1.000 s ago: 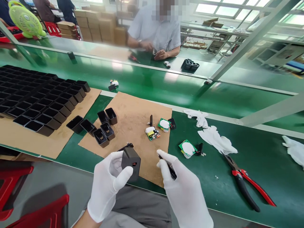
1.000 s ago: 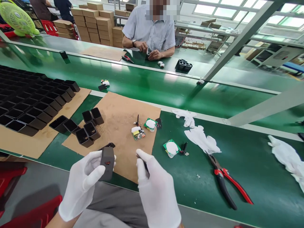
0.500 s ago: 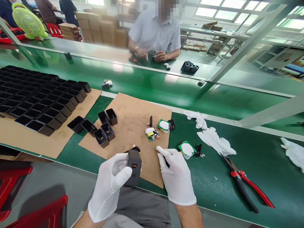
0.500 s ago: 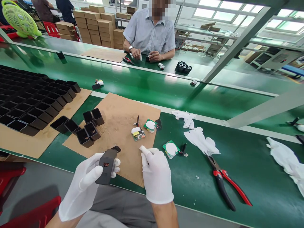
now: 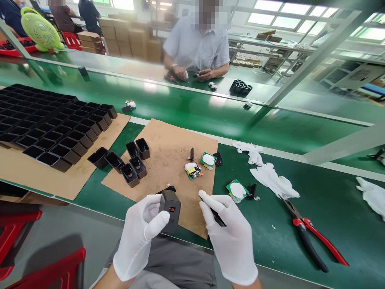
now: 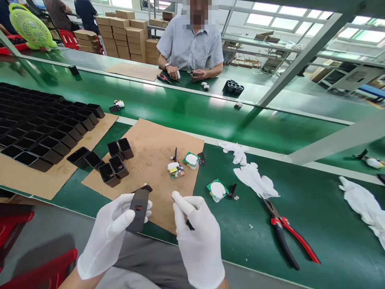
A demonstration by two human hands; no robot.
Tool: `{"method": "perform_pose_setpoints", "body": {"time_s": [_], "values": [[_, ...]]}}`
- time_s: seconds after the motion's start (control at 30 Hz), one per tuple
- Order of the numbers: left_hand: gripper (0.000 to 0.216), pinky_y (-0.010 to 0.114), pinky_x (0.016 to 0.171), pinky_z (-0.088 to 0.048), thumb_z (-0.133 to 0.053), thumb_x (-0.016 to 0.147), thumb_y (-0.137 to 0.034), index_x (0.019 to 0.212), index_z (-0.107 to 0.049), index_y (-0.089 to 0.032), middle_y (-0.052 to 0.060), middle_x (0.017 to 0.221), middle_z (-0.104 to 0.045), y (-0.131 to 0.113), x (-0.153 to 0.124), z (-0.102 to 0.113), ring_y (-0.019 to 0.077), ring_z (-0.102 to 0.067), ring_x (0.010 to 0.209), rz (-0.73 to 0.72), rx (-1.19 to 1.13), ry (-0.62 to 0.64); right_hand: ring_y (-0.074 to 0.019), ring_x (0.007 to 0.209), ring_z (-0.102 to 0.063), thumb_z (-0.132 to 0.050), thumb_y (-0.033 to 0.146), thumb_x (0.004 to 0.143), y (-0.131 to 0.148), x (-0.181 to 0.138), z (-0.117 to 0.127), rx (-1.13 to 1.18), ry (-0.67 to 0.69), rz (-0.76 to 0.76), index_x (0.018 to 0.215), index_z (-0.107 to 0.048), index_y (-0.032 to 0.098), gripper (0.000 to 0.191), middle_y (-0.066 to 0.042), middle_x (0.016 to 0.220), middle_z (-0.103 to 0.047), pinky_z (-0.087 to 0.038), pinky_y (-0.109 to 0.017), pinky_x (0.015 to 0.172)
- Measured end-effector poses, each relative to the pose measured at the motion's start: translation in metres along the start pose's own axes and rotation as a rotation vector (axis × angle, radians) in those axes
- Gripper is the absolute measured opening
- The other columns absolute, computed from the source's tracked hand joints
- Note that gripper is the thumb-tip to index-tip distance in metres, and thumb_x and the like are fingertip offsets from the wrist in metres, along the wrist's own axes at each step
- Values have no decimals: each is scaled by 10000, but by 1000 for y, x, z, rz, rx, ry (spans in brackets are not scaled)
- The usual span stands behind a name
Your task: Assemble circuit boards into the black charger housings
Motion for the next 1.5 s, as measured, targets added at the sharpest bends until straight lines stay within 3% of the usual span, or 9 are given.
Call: {"method": "perform_pose_setpoints", "body": {"time_s": [0.13,0.27,0.47,0.67,0.97,1.33,1.5], "values": [[526,401,801,-638,-893,698,-542,988,-761,-124,132,932,-829,0,2,3,300,-770,856,-27,46,-26,-115,813,-688,-568,25,995,33,1,18,99,44,66,1321,-683,324,457,10,949,-701,-566,-232,747],[489,393,827,-660,-871,716,-488,1018,-755,-122,148,973,-850,-5,1,5,311,-803,889,-72,109,-45,-94,850,-713,-605,10,968,50,0,26,110,144,102,1276,-650,336,450,32,977,-734,-580,-201,771],[383,347,768,-699,-843,702,-366,993,-765,-128,121,903,-865,-18,-4,4,293,-835,831,-219,242,-118,-67,814,-712,-618,20,967,55,2,26,76,231,109,1249,-641,337,426,50,943,-731,-553,-165,727],[337,279,721,-702,-839,712,-304,1001,-767,-146,91,909,-869,-18,-10,3,250,-841,798,-327,327,-163,-48,784,-719,-612,65,988,58,5,20,42,220,106,1223,-665,343,368,58,931,-733,-528,-131,707],[369,309,729,-712,-830,738,-364,1050,-778,-174,55,891,-861,-15,-17,5,247,-835,766,-506,594,-285,-75,711,-692,-605,63,977,60,7,21,-2,211,93,1091,-717,283,272,47,876,-725,-506,-168,621],[323,291,659,-699,-809,720,-375,963,-785,-164,65,845,-864,-19,-10,6,242,-830,731,-376,532,-253,-48,705,-675,-606,66,978,60,9,21,24,213,52,1099,-734,268,268,61,863,-710,-492,-139,659],[335,293,689,-708,-805,733,-378,990,-783,-164,56,849,-864,-16,-9,4,231,-831,724,-415,582,-258,-57,715,-676,-595,112,1001,57,8,17,12,246,16,1090,-762,263,243,53,878,-719,-494,-151,663]]}}
Point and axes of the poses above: each hand's wrist, its own x-axis towards the middle knuckle, its own z-axis out of the back of the hand, y = z × x, the point moved 5 cm from there along x, towards the middle knuckle
